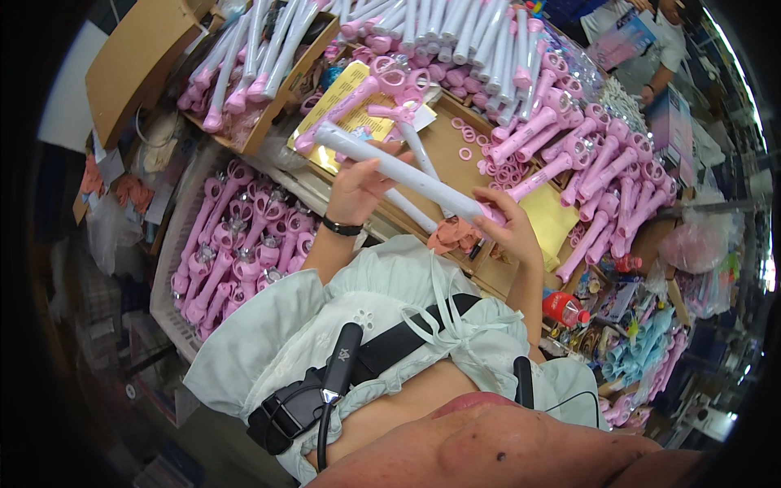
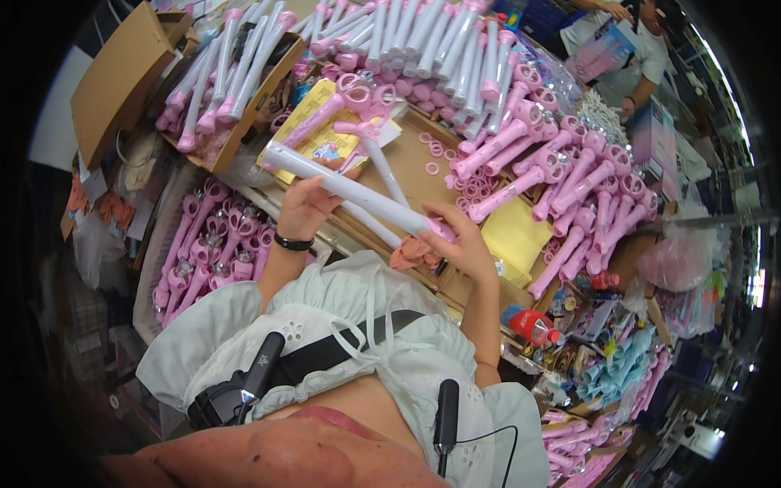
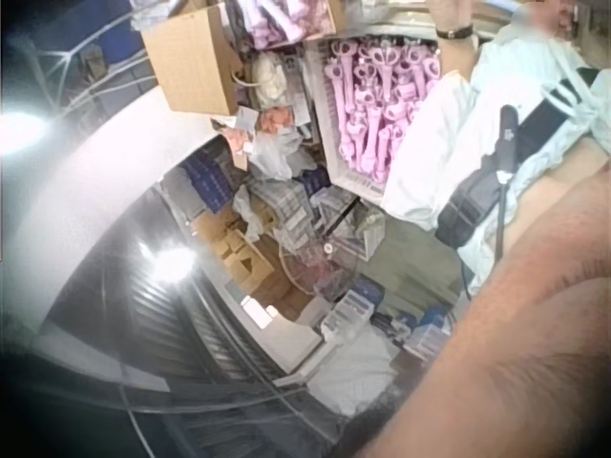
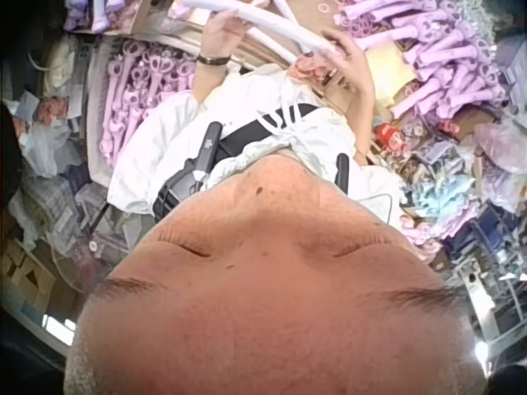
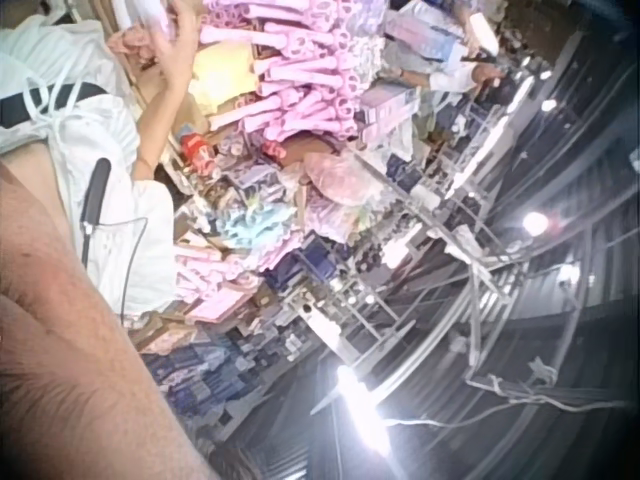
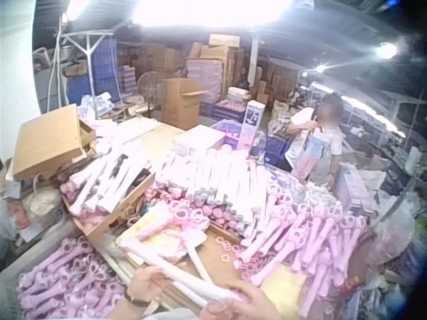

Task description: The person repeatedly picks up white plastic tubes and pink bubble-blower heads, then inserts the tube into the head to assemble the toy. Assembled units are placed into a large bin. The person handles many identical parts and continues the assembly cycle.

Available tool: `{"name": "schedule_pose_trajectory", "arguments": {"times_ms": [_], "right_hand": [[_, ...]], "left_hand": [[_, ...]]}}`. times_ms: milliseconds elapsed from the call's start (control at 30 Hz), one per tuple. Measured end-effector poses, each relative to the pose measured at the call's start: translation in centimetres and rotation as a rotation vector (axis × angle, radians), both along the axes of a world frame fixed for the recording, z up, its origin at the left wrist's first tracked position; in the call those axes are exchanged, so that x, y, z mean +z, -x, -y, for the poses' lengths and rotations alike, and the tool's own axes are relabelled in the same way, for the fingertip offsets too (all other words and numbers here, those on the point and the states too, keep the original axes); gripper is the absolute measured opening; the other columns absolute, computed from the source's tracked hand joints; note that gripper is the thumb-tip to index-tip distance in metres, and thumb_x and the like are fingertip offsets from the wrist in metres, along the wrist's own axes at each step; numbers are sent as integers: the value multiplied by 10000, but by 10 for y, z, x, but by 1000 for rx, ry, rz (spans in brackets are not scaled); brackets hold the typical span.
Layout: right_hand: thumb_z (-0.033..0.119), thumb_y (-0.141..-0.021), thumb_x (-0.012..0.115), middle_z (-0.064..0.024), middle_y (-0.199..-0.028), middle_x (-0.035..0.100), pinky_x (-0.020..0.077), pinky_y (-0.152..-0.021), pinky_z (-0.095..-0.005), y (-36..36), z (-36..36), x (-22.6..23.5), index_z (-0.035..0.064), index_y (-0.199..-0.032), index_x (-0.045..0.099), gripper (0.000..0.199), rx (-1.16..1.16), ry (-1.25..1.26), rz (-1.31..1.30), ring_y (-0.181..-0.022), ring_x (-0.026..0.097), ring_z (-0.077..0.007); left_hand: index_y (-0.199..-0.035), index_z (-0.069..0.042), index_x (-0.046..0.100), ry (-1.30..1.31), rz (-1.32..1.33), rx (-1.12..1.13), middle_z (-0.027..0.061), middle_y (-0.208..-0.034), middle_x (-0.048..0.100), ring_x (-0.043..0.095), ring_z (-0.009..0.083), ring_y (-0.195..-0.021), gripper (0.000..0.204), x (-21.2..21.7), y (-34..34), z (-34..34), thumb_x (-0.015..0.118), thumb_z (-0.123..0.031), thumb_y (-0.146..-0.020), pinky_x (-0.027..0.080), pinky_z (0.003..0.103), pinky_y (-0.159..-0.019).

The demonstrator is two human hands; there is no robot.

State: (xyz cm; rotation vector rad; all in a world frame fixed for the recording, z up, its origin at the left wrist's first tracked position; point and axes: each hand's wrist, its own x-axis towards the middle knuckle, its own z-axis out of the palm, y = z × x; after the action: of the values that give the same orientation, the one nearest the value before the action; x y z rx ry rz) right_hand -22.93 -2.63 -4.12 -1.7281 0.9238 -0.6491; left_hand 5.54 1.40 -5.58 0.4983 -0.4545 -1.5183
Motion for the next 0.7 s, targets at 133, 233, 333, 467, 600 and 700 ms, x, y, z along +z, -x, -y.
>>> {"name": "schedule_pose_trajectory", "arguments": {"times_ms": [133, 233, 333, 467, 600, 700], "right_hand": [[82, -751, 683, -86, -1222, 480, 393, -949, -328, 5, -6, -3, 21, -1289, 430, 598, -75, -121, 451, -1123, 485, -200], [28, -734, 695, -96, -1272, 444, 385, -973, -358, 5, -11, -3, 30, -1339, 353, 695, -74, -144, 525, -1157, 462, -198], [-13, -730, 689, -92, -1301, 416, 377, -976, -350, 2, -14, 0, 45, -1341, 356, 699, -74, -66, 508, -1179, 444, -201], [-55, -717, 676, -87, -1336, 377, 360, -982, -337, -2, -16, 1, 79, -1336, 367, 705, -92, 72, 417, -1212, 414, -207], [-113, -713, 621, -102, -1338, 360, 341, -995, -320, -1, -14, -10, 102, -1207, 452, 565, -131, 160, 391, -1239, 383, -214], [-140, -690, 603, -116, -1384, 312, 344, -1015, -358, -2, -7, -22, 117, -1070, 452, 482, -198, 362, 338, -1262, 375, -244]], "left_hand": [[-1185, -55, 497, 45, -199, 56, 132, -1276, 501, 392, 380, -1252, 304, -9, -15, 0, 461, -124, -891, 321, 508, -1037], [-1139, -14, 528, 49, -300, 45, 144, -1267, 508, 368, 378, -1268, 272, -13, -21, 1, 470, -108, -890, 292, 526, -1058], [-1132, -41, 538, 4, -274, 51, 129, -1281, 505, 372, 368, -1270, 268, -15, -19, 3, 482, -111, -879, 300, 524, -1055], [-1113, -60, 554, -18, -259, 57, 124, -1273, 517, 388, 362, -1261, 248, -14, -14, 2, 486, -115, -880, 309, 527, -1046], [-1101, -66, 560, -9, -313, 6, 128, -1241, 540, 405, 357, -1250, 238, -13, -17, 1, 485, -104, -879, 319, 537, -1032], [-1102, -63, 562, -89, -391, -20, 127, -1199, 570, 409, 353, -1248, 251, -15, -22, 2, 498, -78, -861, 319, 542, -1027]]}}
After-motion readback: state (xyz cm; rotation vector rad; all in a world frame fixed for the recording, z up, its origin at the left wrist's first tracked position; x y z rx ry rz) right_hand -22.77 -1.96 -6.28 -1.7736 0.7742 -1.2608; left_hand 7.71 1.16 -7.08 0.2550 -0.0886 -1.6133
